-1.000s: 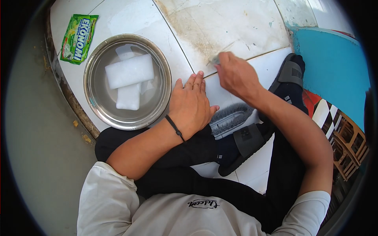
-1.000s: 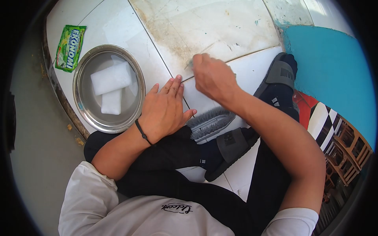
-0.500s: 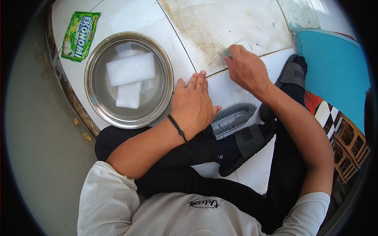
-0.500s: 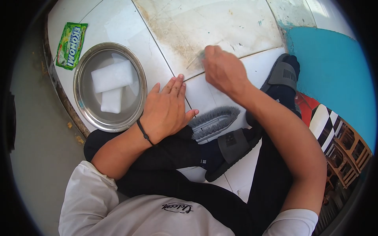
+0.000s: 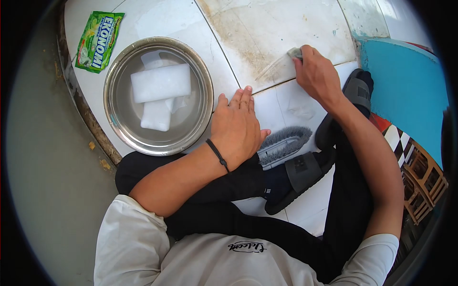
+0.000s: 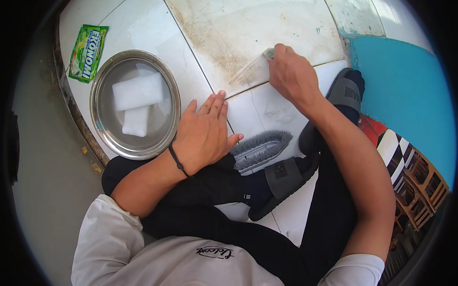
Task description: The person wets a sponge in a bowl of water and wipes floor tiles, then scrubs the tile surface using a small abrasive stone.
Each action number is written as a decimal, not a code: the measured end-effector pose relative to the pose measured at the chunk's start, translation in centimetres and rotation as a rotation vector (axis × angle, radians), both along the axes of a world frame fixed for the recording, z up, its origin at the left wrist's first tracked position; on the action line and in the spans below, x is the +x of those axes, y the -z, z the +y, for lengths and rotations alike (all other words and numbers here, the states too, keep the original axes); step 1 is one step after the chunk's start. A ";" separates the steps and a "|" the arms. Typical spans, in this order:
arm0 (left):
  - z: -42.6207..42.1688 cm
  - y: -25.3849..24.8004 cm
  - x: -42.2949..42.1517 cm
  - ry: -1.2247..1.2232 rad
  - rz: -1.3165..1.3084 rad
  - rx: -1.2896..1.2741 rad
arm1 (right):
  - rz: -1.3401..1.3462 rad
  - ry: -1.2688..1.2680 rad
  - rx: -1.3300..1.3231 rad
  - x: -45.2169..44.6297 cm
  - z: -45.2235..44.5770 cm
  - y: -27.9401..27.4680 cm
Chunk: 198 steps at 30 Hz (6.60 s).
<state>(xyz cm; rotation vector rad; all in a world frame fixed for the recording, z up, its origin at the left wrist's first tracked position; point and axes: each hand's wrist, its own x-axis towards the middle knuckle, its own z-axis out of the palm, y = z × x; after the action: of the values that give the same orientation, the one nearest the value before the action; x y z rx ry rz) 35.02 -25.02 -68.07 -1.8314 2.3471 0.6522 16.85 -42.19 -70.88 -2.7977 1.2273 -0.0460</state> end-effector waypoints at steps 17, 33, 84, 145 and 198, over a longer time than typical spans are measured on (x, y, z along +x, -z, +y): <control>-1.6 -1.4 -0.5 0.031 -0.078 0.203 | -0.028 0.412 0.113 3.4 6.4 -0.1; -1.0 -0.3 1.0 0.057 -0.017 0.141 | -0.191 0.547 -0.011 2.8 8.5 1.2; -0.6 -1.6 0.8 0.157 0.002 0.126 | -0.253 0.462 0.060 2.8 10.2 0.8; -0.7 -1.5 0.7 0.151 -0.010 0.115 | -0.241 0.449 0.002 1.7 7.2 1.5; -1.3 -1.6 0.4 0.173 0.050 0.143 | -0.236 0.341 0.071 4.6 7.0 1.2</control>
<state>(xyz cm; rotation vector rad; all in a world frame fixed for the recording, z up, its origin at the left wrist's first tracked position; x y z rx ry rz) 35.40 -26.35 -66.45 -1.5506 2.3863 0.8270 21.45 -35.21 -72.05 -2.4081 1.5869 -0.3362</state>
